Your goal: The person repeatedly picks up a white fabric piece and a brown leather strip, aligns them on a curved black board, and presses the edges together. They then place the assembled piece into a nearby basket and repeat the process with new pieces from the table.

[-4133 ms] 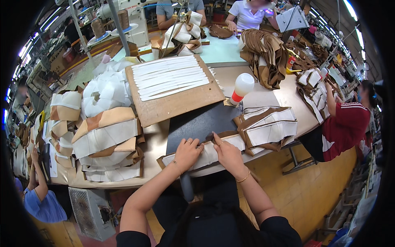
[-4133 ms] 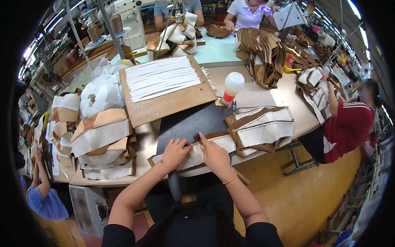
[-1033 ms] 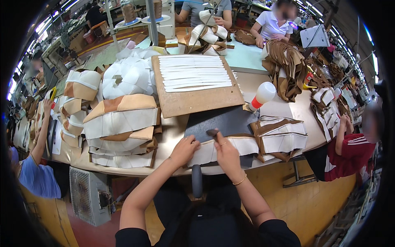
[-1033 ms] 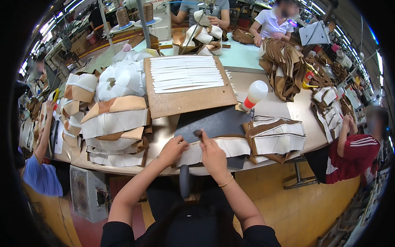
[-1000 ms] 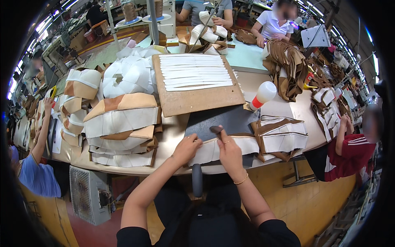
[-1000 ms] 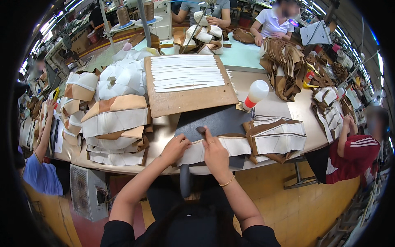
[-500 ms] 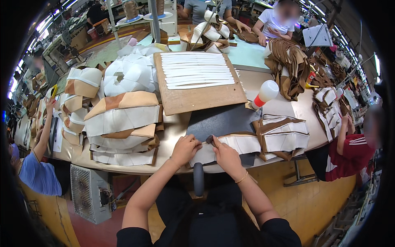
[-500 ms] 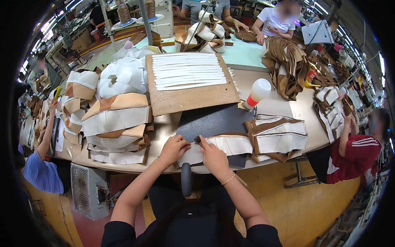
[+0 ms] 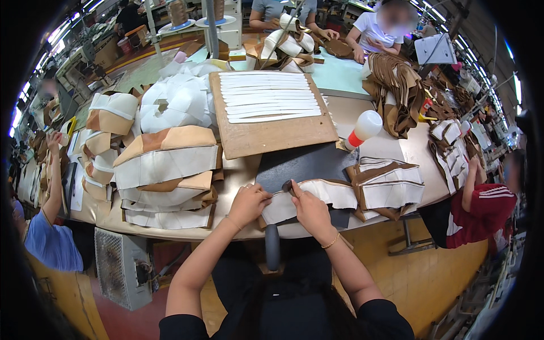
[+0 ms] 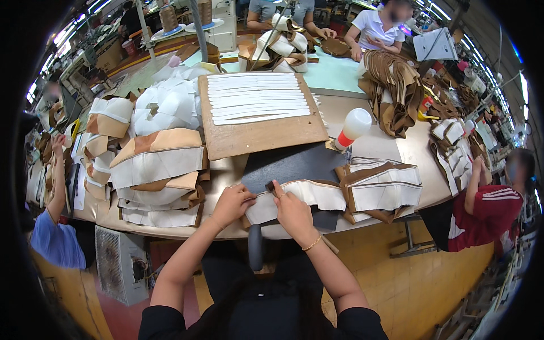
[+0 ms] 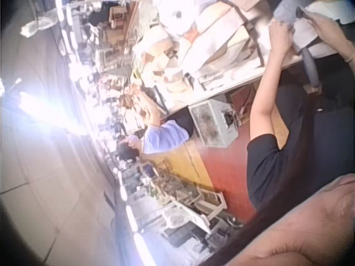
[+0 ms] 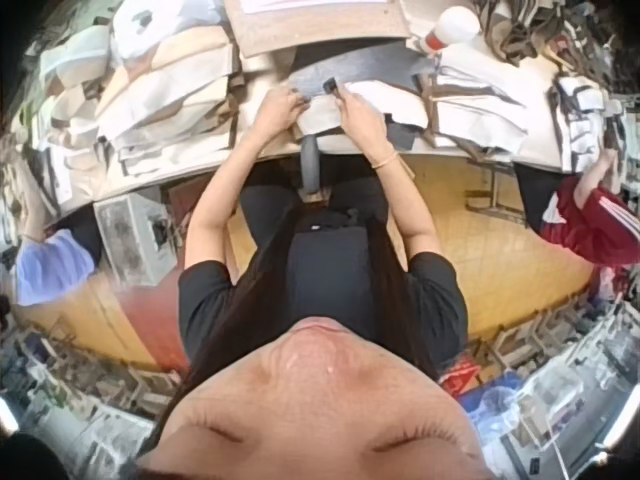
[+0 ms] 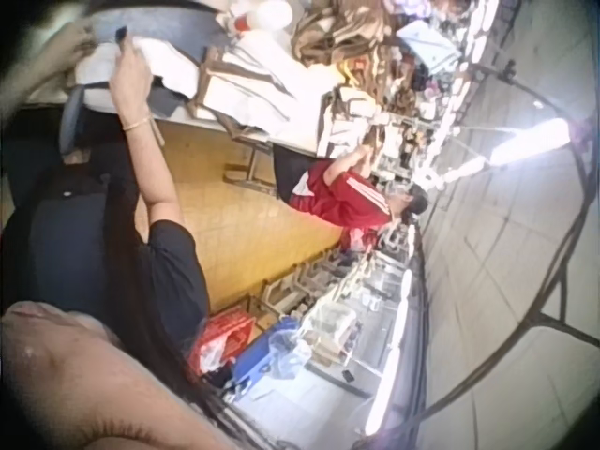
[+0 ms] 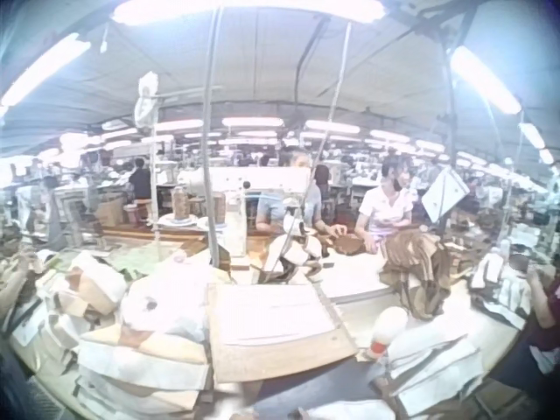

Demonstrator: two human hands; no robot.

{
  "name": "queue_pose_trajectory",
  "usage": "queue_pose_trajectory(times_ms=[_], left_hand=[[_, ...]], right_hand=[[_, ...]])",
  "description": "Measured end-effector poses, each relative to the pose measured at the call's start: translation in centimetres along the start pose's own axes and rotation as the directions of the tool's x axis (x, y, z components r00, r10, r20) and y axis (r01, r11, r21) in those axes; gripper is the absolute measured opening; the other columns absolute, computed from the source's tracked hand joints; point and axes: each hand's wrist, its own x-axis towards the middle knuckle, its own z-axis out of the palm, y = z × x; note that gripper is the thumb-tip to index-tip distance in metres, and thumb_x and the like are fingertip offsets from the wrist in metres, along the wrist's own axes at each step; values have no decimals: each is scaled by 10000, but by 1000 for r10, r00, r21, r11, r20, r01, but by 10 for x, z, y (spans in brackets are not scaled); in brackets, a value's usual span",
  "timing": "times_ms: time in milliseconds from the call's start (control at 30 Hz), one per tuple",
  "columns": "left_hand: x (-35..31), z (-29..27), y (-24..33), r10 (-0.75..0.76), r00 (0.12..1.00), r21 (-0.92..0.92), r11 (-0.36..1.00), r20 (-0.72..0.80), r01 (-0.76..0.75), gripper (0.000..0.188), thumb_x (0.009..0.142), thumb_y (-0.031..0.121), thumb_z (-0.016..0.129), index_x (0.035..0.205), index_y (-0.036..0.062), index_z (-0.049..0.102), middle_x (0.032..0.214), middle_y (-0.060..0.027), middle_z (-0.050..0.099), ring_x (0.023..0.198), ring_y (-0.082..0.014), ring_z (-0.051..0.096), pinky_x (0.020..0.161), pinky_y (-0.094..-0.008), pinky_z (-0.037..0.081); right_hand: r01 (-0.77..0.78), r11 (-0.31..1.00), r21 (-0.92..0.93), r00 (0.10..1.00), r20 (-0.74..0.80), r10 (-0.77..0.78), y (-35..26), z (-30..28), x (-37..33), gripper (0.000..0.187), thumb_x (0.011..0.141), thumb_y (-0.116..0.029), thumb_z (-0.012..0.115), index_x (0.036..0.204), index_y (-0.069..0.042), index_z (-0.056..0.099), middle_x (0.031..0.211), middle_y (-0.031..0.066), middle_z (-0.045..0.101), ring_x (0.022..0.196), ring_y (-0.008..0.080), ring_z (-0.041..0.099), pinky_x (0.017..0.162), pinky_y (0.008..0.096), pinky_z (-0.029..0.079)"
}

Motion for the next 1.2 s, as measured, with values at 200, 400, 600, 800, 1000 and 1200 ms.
queue_pose_trajectory(times_ms=[200, 400, 600, 800, 1000, 1200], left_hand=[[-6, -3, 14, 101, 994, 269, 959, -44, -86, 156, 863, 218, 673, 968, 135, 754, 867, -33, 607, 834, -222, 598, 746, -351, 436], [-15, -9, 5, -139, 990, -158, 978, 10, 139, 154, 828, 204, 699, 950, 121, 743, 934, -43, 633, 888, -252, 599, 791, -399, 470], [-23, -5, 14, -6, 1000, 217, 976, -28, 12, 143, 845, 222, 687, 935, 125, 742, 906, -36, 618, 877, -232, 591, 781, -380, 442], [-32, 6, 10, -32, 972, 63, 997, -232, 47, 105, 833, 189, 701, 873, 92, 714, 886, -37, 610, 863, -228, 585, 773, -375, 429], [-36, 12, 14, -36, 955, 46, 998, -295, 52, 103, 812, 174, 722, 854, 82, 699, 877, -43, 614, 851, -240, 584, 777, -383, 427], [-39, 16, 15, -22, 933, 48, 998, -360, 42, 124, 795, 165, 740, 810, 62, 673, 874, -56, 615, 852, -250, 584, 784, -386, 426]], right_hand=[[17, 999, 46, 997, -73, -13, -19, 5, -3, 460, 973, -181, 537, 1424, -106, 488, 882, 163, 640, 799, 378, 641, 711, 465, 518], [67, 997, -29, 992, 106, -63, -2, 0, 3, 463, 973, -199, 536, 1429, -129, 487, 876, 171, 643, 779, 381, 645, 689, 474, 523], [112, 990, 87, 991, -83, -104, -21, 5, 10, 469, 974, -220, 536, 1433, -140, 486, 874, 169, 651, 751, 376, 653, 657, 478, 528], [102, 995, 1, 991, 84, -101, -27, -8, 4, 469, 970, -220, 538, 1429, -135, 487, 880, 176, 667, 780, 386, 658, 689, 478, 528], [167, 985, -45, 978, 133, -160, -13, 18, 4, 502, 963, -234, 548, 1453, -169, 459, 830, 158, 660, 708, 380, 662, 628, 477, 543], [184, 980, 70, 982, -46, -181, -28, 21, 4, 494, 961, -256, 553, 1444, -183, 479, 817, 154, 662, 682, 381, 666, 616, 494, 542]])
